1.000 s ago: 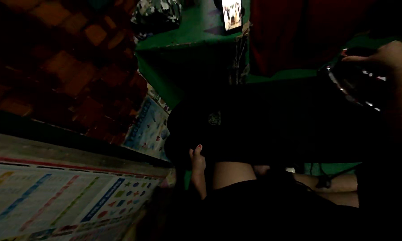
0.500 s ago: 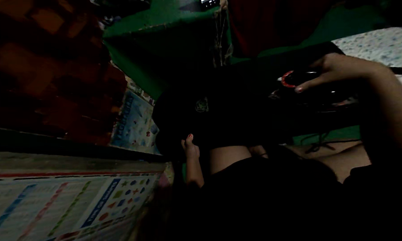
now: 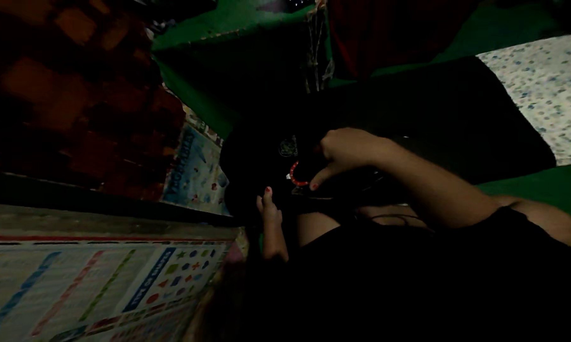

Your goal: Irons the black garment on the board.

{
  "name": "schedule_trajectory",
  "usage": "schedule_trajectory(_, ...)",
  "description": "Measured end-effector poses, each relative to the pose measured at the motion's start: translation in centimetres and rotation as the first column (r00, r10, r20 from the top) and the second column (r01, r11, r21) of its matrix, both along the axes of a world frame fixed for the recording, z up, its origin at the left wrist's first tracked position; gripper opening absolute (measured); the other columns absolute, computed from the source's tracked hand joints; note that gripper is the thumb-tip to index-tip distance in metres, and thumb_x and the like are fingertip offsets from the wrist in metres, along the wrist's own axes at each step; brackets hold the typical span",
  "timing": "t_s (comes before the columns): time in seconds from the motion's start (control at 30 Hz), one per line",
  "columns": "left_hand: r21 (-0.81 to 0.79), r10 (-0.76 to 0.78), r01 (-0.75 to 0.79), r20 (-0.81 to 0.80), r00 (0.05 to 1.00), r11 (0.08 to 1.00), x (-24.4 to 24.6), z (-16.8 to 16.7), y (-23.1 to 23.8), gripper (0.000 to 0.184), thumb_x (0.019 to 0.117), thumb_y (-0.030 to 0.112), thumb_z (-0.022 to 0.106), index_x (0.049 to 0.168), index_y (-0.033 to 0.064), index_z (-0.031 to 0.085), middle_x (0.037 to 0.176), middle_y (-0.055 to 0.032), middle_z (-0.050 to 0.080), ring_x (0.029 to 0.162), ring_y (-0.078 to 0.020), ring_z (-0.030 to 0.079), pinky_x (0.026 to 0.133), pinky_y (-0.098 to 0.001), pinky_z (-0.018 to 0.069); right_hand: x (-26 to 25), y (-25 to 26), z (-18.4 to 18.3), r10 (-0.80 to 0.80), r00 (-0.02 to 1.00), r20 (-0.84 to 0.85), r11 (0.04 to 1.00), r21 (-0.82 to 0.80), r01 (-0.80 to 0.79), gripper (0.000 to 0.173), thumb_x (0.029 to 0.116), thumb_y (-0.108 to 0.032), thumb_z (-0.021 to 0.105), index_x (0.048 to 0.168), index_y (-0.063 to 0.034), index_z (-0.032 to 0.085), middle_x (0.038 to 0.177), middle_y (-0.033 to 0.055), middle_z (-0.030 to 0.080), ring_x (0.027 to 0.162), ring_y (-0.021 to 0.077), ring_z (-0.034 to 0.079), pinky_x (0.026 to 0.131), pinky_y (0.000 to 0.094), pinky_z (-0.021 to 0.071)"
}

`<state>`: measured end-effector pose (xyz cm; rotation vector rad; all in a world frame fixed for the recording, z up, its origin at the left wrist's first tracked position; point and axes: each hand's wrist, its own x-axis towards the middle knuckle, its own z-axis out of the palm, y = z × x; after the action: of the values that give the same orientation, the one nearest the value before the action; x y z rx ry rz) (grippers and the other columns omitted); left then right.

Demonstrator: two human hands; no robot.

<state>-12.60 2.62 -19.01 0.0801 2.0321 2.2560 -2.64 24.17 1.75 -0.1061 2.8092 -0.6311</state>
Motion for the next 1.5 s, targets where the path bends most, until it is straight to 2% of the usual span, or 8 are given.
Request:
schedule_trajectory(0.13, -0.046, 0.049, -0.047, 0.041, 0.998, 0.998, -0.1, 0.0, -0.8, 0.047, 0.1099, 0.031, 0.042, 0.140, -0.0039, 0.046, 0.130, -0.0134, 0.058, 0.116, -0.0125, 0.058, 0.100, -0.0358, 0.0510, 2.4, 2.9, -0.2, -0.084, 0.996, -0.020, 0.996, -0.014, 0.084, 0.055, 0.0845, -0.056, 0.080, 0.096, -0.0031, 0.073, 0.080, 0.0121, 0.067, 0.078, 0.0303, 0.065, 0.073, 0.0569, 0.0522)
schedule_trajectory(0.33, 0.052, -0.034, 0.033, 0.024, 0.999, 0.998, 0.1, 0.3, -2.0, 0.034, 0.1041, 0.020, 0.054, 0.132, 0.0017, 0.049, 0.108, -0.0003, 0.066, 0.097, -0.0043, 0.066, 0.088, -0.0286, 0.0574, 8.0, 10.9, -0.6, -0.430, 0.901, -0.061, 0.899, -0.122, 0.421, 0.042, 0.0871, -0.038, 0.083, 0.101, 0.0007, 0.074, 0.084, 0.0182, 0.069, 0.078, 0.0340, 0.066, 0.074, 0.0604, 0.0520)
schedule_trajectory(0.53, 0.125, -0.191, 0.187, 0.025, 0.981, 0.975, -1.0, -1.3, -3.4, 0.045, 0.0886, 0.001, 0.064, 0.130, 0.0007, 0.046, 0.103, -0.0027, 0.068, 0.092, -0.0093, 0.069, 0.084, -0.0315, 0.0600, 11.9, 18.4, -1.5, -0.706, 0.697, -0.121, 0.706, -0.187, 0.683, 0.045, 0.0935, -0.034, 0.077, 0.106, 0.0093, 0.068, 0.095, 0.0306, 0.066, 0.086, 0.0432, 0.062, 0.081, 0.0697, 0.0454)
schedule_trajectory(0.63, 0.150, -0.213, 0.197, 0.102, 0.972, 0.969, 0.1, 0.9, -3.1, 0.038, 0.0864, -0.010, 0.060, 0.122, 0.0005, 0.051, 0.097, -0.0017, 0.069, 0.085, -0.0076, 0.069, 0.080, -0.0285, 0.0600, 12.0, 18.9, -1.2, -0.731, 0.671, -0.122, 0.681, -0.190, 0.707, 0.041, 0.0960, -0.032, 0.073, 0.107, 0.0076, 0.066, 0.089, 0.0223, 0.064, 0.075, 0.0279, 0.057, 0.075, 0.0561, 0.0479)
schedule_trajectory(0.77, 0.202, -0.278, 0.262, 0.054, 0.959, 0.944, -0.7, -1.1, -4.1, 0.043, 0.0818, -0.006, 0.064, 0.122, 0.0033, 0.051, 0.097, -0.0013, 0.071, 0.088, -0.0100, 0.070, 0.083, -0.0324, 0.0608, 11.1, 18.4, -1.3, -0.631, 0.764, -0.132, 0.772, -0.200, 0.603, 0.037, 0.0956, -0.027, 0.074, 0.106, 0.0085, 0.069, 0.093, 0.0262, 0.066, 0.083, 0.0343, 0.061, 0.080, 0.0618, 0.0477)
schedule_trajectory(1.23, 0.253, -0.283, 0.268, 0.027, 0.959, 0.930, 0.1, -0.3, -4.2, 0.037, 0.0841, -0.011, 0.065, 0.114, 0.0082, 0.057, 0.098, 0.0030, 0.072, 0.090, -0.0064, 0.070, 0.085, -0.0290, 0.0599, -3.8, 0.2, -0.3, -0.234, 0.969, -0.080, 0.972, -0.030, 0.233, 0.060, 0.0882, -0.059, 0.075, 0.100, -0.0001, 0.070, 0.092, 0.0191, 0.069, 0.090, 0.0378, 0.068, 0.079, 0.0632, 0.0529)
schedule_trajectory(1.37, 0.135, -0.257, 0.248, 0.052, 0.965, 0.959, 0.2, 0.4, -4.1, 0.046, 0.0841, -0.012, 0.067, 0.126, 0.0011, 0.053, 0.108, -0.0005, 0.068, 0.096, -0.0059, 0.066, 0.088, -0.0290, 0.0570, -8.0, -5.5, 0.4, -0.183, 0.979, -0.087, 0.983, -0.022, 0.182, 0.059, 0.0906, -0.057, 0.073, 0.099, 0.0005, 0.069, 0.097, 0.0194, 0.068, 0.095, 0.0378, 0.068, 0.081, 0.0615, 0.0532)
schedule_trajectory(1.5, 0.136, -0.264, 0.255, 0.056, 0.963, 0.957, -0.4, -0.3, -4.2, 0.038, 0.0850, -0.011, 0.066, 0.119, 0.0037, 0.058, 0.100, 0.0007, 0.072, 0.091, -0.0075, 0.069, 0.085, -0.0307, 0.0593, -11.2, -9.2, 0.3, -0.114, 0.986, -0.124, 0.993, 0.001, 0.115, 0.056, 0.0955, -0.057, 0.067, 0.106, -0.0020, 0.069, 0.106, 0.0180, 0.069, 0.102, 0.0362, 0.068, 0.082, 0.0585, 0.0542)
